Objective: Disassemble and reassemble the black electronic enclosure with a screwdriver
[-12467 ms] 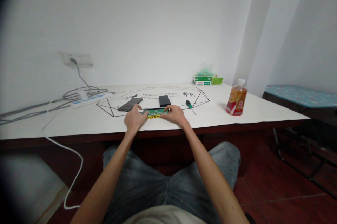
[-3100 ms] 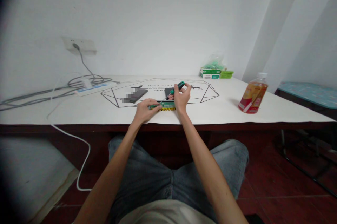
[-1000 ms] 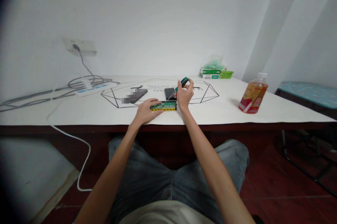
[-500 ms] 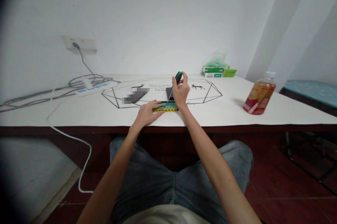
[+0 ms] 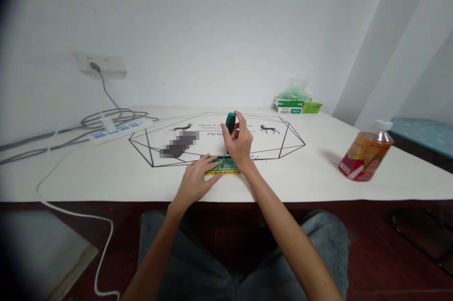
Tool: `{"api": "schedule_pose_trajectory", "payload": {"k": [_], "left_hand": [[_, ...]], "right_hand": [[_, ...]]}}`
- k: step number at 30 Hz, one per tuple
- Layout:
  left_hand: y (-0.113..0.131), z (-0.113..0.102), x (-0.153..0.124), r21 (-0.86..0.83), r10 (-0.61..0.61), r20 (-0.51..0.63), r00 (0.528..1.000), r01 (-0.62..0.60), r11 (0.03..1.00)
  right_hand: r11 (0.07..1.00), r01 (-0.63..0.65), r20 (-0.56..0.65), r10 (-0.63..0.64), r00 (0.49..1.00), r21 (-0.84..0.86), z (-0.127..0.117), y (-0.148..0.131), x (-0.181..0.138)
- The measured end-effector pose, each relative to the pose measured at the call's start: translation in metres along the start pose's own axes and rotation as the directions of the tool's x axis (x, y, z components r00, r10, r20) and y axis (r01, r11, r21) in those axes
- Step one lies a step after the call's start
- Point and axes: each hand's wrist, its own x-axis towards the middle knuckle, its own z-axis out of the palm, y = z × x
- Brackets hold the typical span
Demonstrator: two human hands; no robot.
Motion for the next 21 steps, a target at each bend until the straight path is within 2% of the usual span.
{"api": "schedule_pose_trajectory", "payload": {"k": [6,10,21], "left_hand": [[-0.002,0.002,-0.001,0.004,0.022,-0.013,1.0,-0.022,1.0],[-0.002,0.002,-0.001,0.004,0.018,-0.003,1.0,-0.018,1.0],[0.0,0.0,0.001,-0.014,-0.003,0.016,1.0,0.003,1.0]], "right_hand": [[0.999,0.046,0.081,-0.047,0.996,0.02,-0.003,-0.009,-0.006],[0.995,0.093,0.093,-0.094,0.991,0.021,-0.005,-0.01,-0.01],[0.995,0.103,0.152,-0.099,0.983,-0.019,-0.005,-0.01,-0.012]]}}
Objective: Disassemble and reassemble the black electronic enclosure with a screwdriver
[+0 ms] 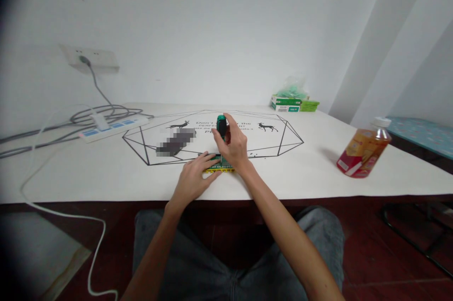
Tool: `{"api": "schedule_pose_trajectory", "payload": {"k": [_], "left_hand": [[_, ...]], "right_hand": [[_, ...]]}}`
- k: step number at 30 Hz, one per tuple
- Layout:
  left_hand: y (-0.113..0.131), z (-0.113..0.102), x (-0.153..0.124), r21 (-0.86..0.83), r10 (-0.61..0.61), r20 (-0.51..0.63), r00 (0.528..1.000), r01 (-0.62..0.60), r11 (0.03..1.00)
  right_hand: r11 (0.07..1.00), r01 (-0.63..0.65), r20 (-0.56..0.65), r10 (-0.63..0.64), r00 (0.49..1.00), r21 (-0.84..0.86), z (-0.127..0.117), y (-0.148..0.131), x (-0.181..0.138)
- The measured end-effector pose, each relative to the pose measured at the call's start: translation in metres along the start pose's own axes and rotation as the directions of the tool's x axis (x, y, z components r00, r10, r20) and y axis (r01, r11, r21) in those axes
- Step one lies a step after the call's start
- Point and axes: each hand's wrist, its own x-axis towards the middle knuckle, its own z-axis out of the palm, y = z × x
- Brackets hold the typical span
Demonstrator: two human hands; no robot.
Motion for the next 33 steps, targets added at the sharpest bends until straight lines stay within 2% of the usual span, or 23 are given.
{"api": "schedule_pose_trajectory", "payload": {"k": [12,25,33], "left_hand": [[0.0014,-0.002,0.0008,-0.021,-0.005,0.005,1.0,0.005,1.0],[-0.0004,0.0012,0.0001,-0.012,0.0,-0.021,1.0,0.0,1.0],[-0.002,0.0016,0.002,-0.02,0.012,-0.008,1.0,-0.012,1.0]], "right_hand": [[0.999,0.044,-0.062,-0.046,0.997,-0.03,-0.0009,-0.0014,0.0034],[0.992,0.106,0.013,-0.106,0.994,-0.069,0.0037,-0.0024,0.0038],[0.994,0.057,0.006,-0.057,0.998,-0.096,0.0034,0.0004,0.002]]}}
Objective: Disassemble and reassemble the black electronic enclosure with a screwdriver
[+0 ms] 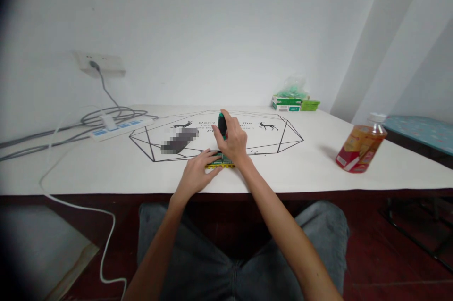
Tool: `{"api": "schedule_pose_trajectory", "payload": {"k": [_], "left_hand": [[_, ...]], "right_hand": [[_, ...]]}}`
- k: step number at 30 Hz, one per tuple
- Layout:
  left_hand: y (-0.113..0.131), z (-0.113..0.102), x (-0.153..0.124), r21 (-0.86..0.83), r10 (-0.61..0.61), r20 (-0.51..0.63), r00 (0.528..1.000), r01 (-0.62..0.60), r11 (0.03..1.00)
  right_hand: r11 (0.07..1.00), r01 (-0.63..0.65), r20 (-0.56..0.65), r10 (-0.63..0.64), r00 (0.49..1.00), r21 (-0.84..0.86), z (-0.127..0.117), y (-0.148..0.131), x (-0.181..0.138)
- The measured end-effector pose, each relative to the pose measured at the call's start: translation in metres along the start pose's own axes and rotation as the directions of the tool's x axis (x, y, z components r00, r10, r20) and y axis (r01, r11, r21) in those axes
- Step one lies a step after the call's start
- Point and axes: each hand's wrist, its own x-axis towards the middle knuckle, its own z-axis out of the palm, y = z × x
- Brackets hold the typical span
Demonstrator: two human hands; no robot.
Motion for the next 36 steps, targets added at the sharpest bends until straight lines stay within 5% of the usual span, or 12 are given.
{"api": "schedule_pose_trajectory", "payload": {"k": [36], "left_hand": [[0.001,0.001,0.006,0.042,0.04,-0.031,0.999,-0.039,0.998]], "right_hand": [[0.998,0.023,-0.077,-0.027,0.997,-0.052,0.01,0.009,-0.006]]}}
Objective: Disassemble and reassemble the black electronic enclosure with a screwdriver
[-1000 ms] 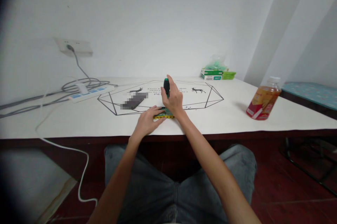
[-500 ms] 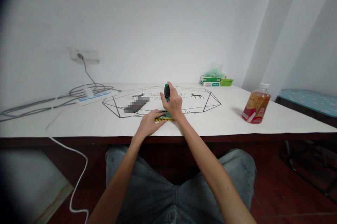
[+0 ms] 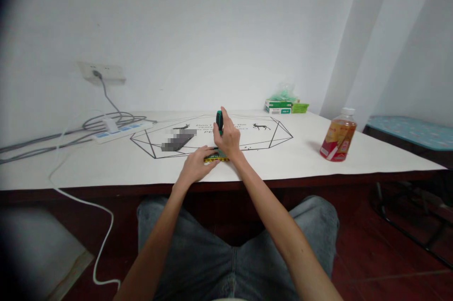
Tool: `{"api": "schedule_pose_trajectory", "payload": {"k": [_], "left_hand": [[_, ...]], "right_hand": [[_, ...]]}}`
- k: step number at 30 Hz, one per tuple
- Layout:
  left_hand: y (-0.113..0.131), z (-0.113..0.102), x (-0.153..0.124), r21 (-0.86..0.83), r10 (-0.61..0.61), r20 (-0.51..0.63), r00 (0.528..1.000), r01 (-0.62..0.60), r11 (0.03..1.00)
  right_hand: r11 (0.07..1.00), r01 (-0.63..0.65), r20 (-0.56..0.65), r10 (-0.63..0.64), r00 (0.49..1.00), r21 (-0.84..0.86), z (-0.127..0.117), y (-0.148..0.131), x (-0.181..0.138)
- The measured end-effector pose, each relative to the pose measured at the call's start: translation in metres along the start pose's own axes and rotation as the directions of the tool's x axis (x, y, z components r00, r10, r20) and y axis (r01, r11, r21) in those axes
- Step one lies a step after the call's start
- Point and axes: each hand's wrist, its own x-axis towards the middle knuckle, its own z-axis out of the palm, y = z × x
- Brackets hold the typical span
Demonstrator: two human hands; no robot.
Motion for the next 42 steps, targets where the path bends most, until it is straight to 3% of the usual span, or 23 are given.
{"api": "schedule_pose_trajectory", "payload": {"k": [24,42], "left_hand": [[-0.003,0.002,0.0,-0.006,0.036,-0.016,0.999,-0.036,0.999],[-0.002,0.001,0.0,-0.002,0.025,0.005,1.0,-0.025,1.0]], "right_hand": [[0.995,0.034,-0.001,-0.034,0.999,-0.091,-0.001,-0.01,0.002],[0.992,0.019,0.069,-0.01,0.998,-0.123,0.0,-0.01,0.002]]}}
